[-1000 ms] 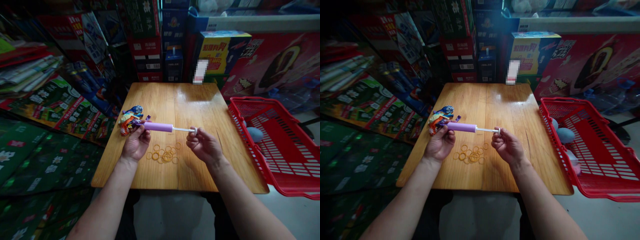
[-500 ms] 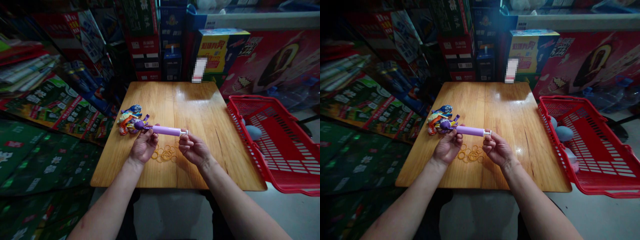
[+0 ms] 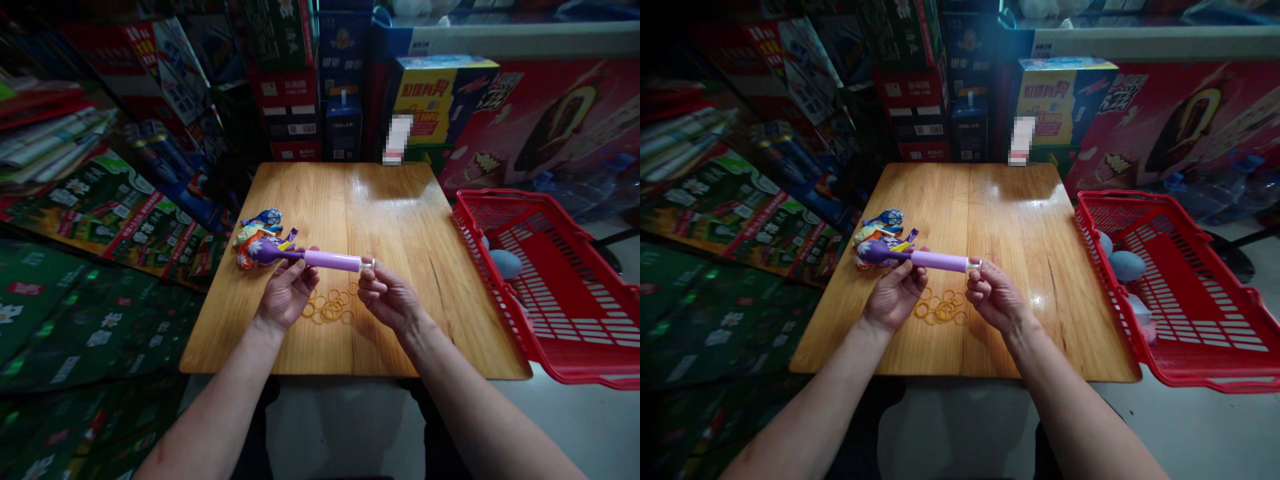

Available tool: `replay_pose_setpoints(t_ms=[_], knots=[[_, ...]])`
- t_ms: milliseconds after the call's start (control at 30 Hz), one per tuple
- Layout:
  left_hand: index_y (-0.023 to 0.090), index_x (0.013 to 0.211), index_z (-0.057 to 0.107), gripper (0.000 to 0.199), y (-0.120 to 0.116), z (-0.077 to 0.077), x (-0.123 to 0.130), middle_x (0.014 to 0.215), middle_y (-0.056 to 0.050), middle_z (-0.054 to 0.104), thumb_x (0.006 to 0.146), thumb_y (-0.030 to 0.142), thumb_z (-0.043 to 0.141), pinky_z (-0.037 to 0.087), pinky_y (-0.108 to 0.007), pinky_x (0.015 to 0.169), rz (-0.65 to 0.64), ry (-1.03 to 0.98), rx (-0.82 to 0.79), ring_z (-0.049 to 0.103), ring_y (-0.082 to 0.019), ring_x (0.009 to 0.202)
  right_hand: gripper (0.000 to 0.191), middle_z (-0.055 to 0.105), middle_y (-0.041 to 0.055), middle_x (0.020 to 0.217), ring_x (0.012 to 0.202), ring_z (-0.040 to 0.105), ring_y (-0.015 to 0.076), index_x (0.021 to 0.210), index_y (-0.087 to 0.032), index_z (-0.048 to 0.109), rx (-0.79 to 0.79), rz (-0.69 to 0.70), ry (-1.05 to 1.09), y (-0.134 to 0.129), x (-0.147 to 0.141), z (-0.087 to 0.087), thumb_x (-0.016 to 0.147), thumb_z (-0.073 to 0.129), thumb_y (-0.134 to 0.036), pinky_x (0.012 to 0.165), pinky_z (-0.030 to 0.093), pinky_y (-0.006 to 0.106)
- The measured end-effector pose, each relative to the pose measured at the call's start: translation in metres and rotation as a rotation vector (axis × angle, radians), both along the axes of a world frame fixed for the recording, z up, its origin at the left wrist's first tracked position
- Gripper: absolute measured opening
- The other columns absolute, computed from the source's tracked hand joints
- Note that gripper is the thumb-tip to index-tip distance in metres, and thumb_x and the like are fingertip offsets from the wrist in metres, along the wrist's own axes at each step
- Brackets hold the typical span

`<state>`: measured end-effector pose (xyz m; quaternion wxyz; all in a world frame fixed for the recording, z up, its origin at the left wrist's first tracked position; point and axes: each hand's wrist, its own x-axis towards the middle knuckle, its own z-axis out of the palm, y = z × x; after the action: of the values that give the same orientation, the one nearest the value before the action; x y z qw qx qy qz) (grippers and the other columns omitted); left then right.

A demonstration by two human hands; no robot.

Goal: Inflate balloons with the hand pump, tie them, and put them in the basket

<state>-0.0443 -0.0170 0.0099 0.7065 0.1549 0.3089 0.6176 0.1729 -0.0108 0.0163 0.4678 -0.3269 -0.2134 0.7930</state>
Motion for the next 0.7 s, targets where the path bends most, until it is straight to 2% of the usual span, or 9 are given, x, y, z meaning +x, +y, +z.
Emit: replay_pose_setpoints(t_ms=[100, 167, 333, 400, 533, 700], knots=[[0.021, 0.102, 0.077, 0.021, 0.004, -0.001, 0.001, 0.114, -0.005, 0.078, 0.083, 0.022, 0.086, 0.06, -0.017, 0.066, 0.061, -0.004, -0.032, 0.069, -0.007, 0.071, 0.037, 0.055, -0.0036, 0.072, 0.055, 0.022, 0.0097, 0.105, -0.022, 0.064, 0.016, -0.004, -0.05, -0.001, -0.003, 0.001, 0.078, 0.082, -0.039, 0.051, 0.026, 0.024], [0.021, 0.098, 0.078, 0.02, 0.009, 0.0, -0.002, 0.109, -0.005, 0.079, 0.081, 0.022, 0.088, 0.058, -0.015, 0.062, 0.092, 0.001, -0.041, 0.067, -0.006, 0.068, 0.032, 0.054, -0.0033, 0.072, 0.056, 0.023, 0.0104, 0.102, -0.023, 0.064, 0.049, 0.009, -0.095, 0.002, 0.002, 0.001, 0.08, 0.079, -0.041, 0.052, 0.026, 0.025], [0.022, 0.096, 0.079, 0.022, 0.013, 0.007, -0.016, 0.114, -0.003, 0.078, 0.077, 0.019, 0.091, 0.058, -0.015, 0.064, 0.149, -0.001, 0.045, 0.067, -0.006, 0.072, 0.018, 0.048, -0.0048, 0.068, 0.054, 0.019, 0.0112, 0.095, -0.024, 0.065, 0.132, -0.092, -0.14, 0.012, 0.024, 0.003, 0.089, 0.069, -0.041, 0.053, 0.025, 0.026], [0.023, 0.098, 0.079, 0.025, 0.008, 0.009, -0.016, 0.119, -0.003, 0.077, 0.077, 0.018, 0.091, 0.059, -0.017, 0.065, 0.112, 0.009, 0.06, 0.068, -0.007, 0.073, 0.019, 0.048, -0.005, 0.068, 0.054, 0.018, 0.0105, 0.095, -0.023, 0.065, 0.114, -0.087, -0.12, 0.012, 0.023, 0.003, 0.088, 0.071, -0.04, 0.052, 0.025, 0.024], [0.024, 0.104, 0.076, 0.025, -0.003, 0.005, -0.006, 0.124, -0.005, 0.076, 0.083, 0.02, 0.087, 0.056, -0.016, 0.059, -0.019, 0.021, 0.012, 0.069, -0.007, 0.072, 0.028, 0.052, -0.0038, 0.072, 0.055, 0.017, 0.0091, 0.097, -0.022, 0.063, 0.035, 0.022, -0.075, 0.004, 0.006, 0.001, 0.083, 0.076, -0.042, 0.049, 0.026, 0.022], [0.024, 0.117, 0.072, 0.034, -0.005, 0.003, -0.003, 0.126, -0.006, 0.076, 0.086, 0.022, 0.085, 0.057, -0.015, 0.062, -0.008, 0.033, 0.004, 0.071, -0.006, 0.073, 0.026, 0.055, -0.0039, 0.073, 0.053, 0.016, 0.0079, 0.099, -0.022, 0.064, 0.021, 0.045, -0.024, 0.001, -0.002, 0.001, 0.083, 0.078, -0.037, 0.046, 0.028, 0.021]])
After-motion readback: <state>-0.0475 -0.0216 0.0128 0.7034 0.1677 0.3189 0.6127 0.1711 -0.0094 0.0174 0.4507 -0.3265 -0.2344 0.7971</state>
